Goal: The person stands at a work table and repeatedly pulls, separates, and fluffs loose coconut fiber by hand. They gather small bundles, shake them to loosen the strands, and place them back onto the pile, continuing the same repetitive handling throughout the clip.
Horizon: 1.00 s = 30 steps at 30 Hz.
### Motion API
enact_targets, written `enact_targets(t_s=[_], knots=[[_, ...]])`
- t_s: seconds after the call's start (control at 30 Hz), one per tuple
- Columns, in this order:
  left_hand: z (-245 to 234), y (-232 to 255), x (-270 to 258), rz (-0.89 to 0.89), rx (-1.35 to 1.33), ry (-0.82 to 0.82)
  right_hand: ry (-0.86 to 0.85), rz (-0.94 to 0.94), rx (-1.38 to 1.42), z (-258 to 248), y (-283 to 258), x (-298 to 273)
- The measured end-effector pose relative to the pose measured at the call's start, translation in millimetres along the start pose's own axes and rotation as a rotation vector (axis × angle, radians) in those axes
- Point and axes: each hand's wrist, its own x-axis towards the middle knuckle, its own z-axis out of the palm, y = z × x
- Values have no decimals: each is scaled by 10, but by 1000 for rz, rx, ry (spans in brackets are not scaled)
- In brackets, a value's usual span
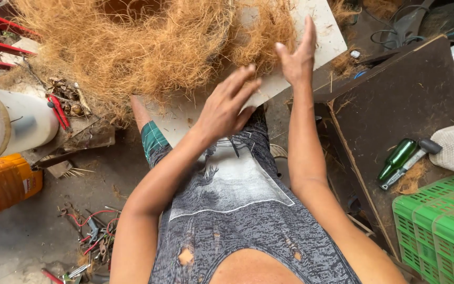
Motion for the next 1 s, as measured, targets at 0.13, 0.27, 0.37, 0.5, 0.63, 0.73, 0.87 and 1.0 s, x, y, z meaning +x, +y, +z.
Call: enact_targets(t_s=[0.13, 0.27, 0.37, 0.5, 0.63, 0.73, 0.87, 1.0], knots=[[700, -379, 330, -281, 48, -3, -165, 113, -115, -19, 185, 37], [1056, -582, 531, -335, -328, 244, 31, -1, 116, -189, 92, -183], [1139, -520, 627, -272, -313, 217, 42, -94, -10, -198, 132, -199], [1024, -276, 710, 82, -98, 270, -63, -221, -228, -26, 437, -64], [1106, -282, 509, 67, 58, 104, 73, -261, -282, -6, 756, 146], [1121, -295, 363, 88, 144, -9, 187, 81, 99, -106, 830, 241], [1259, -409, 349, 159, 147, -114, 260, 123, 709, -252, 811, 346], [1651, -605, 425, 62, 70, -193, 332, -167, -229, -291, 274, 205]])
